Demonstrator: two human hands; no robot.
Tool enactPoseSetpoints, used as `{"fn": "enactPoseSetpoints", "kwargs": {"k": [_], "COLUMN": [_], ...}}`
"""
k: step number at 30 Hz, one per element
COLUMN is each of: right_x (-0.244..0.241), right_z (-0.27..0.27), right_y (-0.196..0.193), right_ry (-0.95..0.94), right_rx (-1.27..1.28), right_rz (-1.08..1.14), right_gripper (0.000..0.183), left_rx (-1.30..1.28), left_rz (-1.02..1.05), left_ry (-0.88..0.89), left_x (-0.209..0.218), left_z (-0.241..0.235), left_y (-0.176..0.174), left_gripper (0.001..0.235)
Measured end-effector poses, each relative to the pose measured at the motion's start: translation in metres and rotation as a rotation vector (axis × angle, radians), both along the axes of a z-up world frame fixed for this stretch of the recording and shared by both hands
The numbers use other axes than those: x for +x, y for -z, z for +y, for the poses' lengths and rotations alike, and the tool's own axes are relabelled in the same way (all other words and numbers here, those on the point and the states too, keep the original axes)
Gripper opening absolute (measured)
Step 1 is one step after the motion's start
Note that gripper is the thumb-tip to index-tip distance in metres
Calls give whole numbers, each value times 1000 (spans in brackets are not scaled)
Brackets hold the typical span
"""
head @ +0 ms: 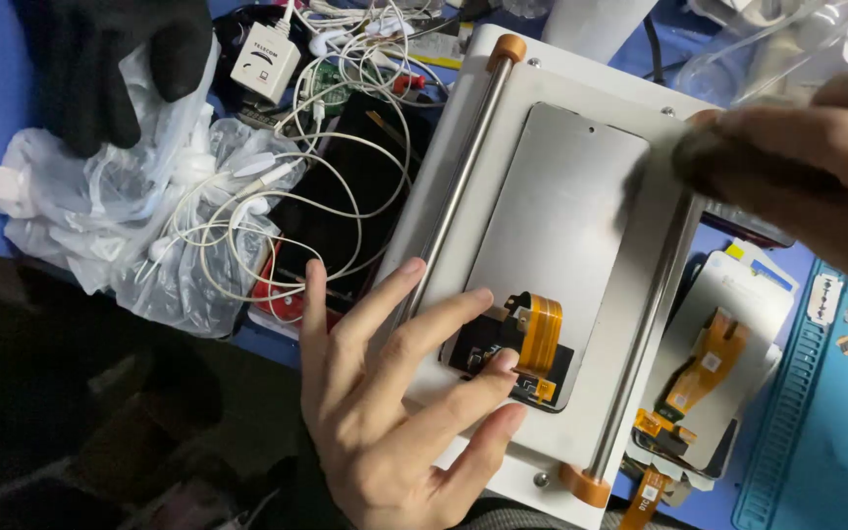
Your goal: Cleaning and preparing a phone screen assembly on a repair platform.
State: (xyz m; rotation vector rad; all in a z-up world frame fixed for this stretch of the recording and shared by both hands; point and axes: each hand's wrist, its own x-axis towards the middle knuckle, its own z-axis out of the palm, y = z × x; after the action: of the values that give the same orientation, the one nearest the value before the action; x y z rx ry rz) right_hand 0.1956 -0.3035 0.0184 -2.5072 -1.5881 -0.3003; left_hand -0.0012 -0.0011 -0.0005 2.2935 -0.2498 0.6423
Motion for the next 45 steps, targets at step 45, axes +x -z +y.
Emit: {"fn": "enactPoseSetpoints", "kwargs": {"k": [45], "right_x": [6], "right_z": [47], "right_y": [-33], "right_ry": [-576], "right_rx": [-4], "right_rz": [-21], "right_gripper": [31], "left_rx": [15], "left_rz": [-26], "left_ry": [10], "left_x": [-1], "left_z": [1], "left_y": [-2], "left_gripper": [13]}}
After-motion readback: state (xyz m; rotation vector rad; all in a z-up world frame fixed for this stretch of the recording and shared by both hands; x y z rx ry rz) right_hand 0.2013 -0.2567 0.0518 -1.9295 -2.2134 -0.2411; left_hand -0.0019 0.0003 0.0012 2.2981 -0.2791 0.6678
